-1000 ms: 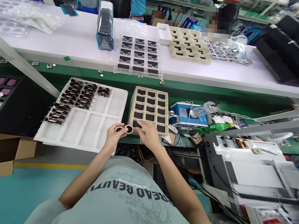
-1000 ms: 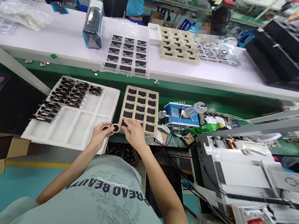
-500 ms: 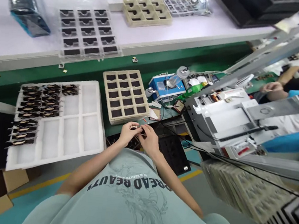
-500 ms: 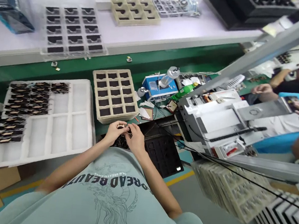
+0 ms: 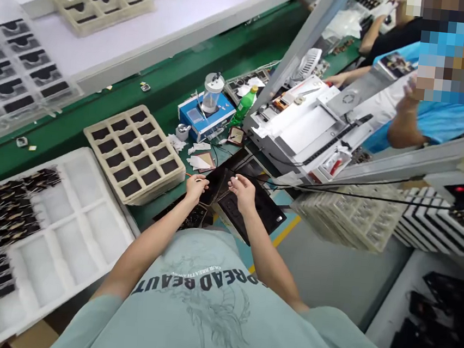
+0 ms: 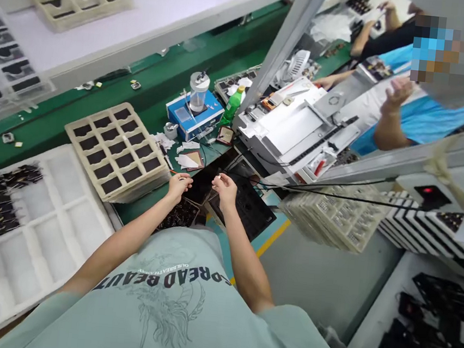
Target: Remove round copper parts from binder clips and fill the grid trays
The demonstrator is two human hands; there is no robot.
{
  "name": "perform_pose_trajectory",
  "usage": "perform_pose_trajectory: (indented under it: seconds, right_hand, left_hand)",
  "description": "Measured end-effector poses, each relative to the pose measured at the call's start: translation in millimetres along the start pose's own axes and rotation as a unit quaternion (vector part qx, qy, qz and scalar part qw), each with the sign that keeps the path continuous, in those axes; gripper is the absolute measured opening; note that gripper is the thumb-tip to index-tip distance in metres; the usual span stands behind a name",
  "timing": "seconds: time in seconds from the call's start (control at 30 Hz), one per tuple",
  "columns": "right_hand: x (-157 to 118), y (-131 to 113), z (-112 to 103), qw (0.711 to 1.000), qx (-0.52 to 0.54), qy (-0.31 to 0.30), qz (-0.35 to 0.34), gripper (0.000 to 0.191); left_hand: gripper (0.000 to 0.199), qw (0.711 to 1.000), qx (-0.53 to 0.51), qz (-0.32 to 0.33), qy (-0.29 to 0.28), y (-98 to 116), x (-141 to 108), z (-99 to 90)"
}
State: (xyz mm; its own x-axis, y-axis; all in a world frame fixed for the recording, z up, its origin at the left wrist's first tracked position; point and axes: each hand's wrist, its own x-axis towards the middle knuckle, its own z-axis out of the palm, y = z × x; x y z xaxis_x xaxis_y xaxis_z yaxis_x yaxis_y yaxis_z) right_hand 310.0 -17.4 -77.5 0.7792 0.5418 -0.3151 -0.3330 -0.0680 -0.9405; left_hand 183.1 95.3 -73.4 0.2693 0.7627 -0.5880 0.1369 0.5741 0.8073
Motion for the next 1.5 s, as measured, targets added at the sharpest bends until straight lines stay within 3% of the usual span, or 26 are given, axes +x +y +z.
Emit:
perform_pose_trajectory:
  seconds: [0.13,0.33,0.47,0.57,0.67,0.8,1.0,1.13,1.27,1.37,1.5]
  right_hand:
    - [-2,-4,-26,0.993,0.106,-0.017,0.055,0.037]
    - [-10,-7,-44,0.991,0.108,0.014,0.075,0.034]
    - [-13,-11,-44,0.995,0.057,0.022,0.076,0.037]
    - [-20,-22,-34,0.997,0.014,-0.042,0.056,0.042]
    - [-30,-37,-11,0.991,-0.016,-0.126,0.032,0.041]
    - [-46,-54,36,0.969,-0.063,-0.238,0.013,0.035]
    - [-72,-62,117,0.904,-0.171,-0.375,-0.117,0.027]
    - [-91,-49,175,0.872,-0.195,-0.418,-0.163,0.024]
    - [-108,-14,230,0.856,-0.203,-0.419,-0.226,0.021]
    - [-115,8,242,0.8,-0.274,-0.411,-0.339,0.015]
    - [-112,16,222,0.696,-0.373,-0.4,-0.465,0.021]
  left_hand:
    - [0.03,1.0,0.02,-0.018,-0.005,-4,10,20.6]
    - [0.037,0.999,0.036,-0.032,-0.018,2,22,38.6]
    - [0.037,0.998,0.017,-0.04,-0.049,14,15,29.5]
    - [0.038,0.997,0.002,-0.041,-0.063,18,-4,3.4]
    - [0.043,0.997,-0.027,-0.029,-0.072,15,-34,-33.8]
    - [0.046,0.994,-0.074,-0.036,-0.073,5,-80,-82.6]
    - [0.043,0.99,-0.136,-0.011,-0.023,1,-134,-138.7]
    - [0.038,0.983,-0.18,0.019,0.021,0,-153,-166.8]
    - [0.035,0.974,-0.217,0.021,0.062,-8,-162,-188.3]
    - [0.037,0.967,-0.236,0.019,0.096,-17,-167,-201.8]
    - [0.037,0.953,-0.275,0.02,0.128,-29,-173,-216.9]
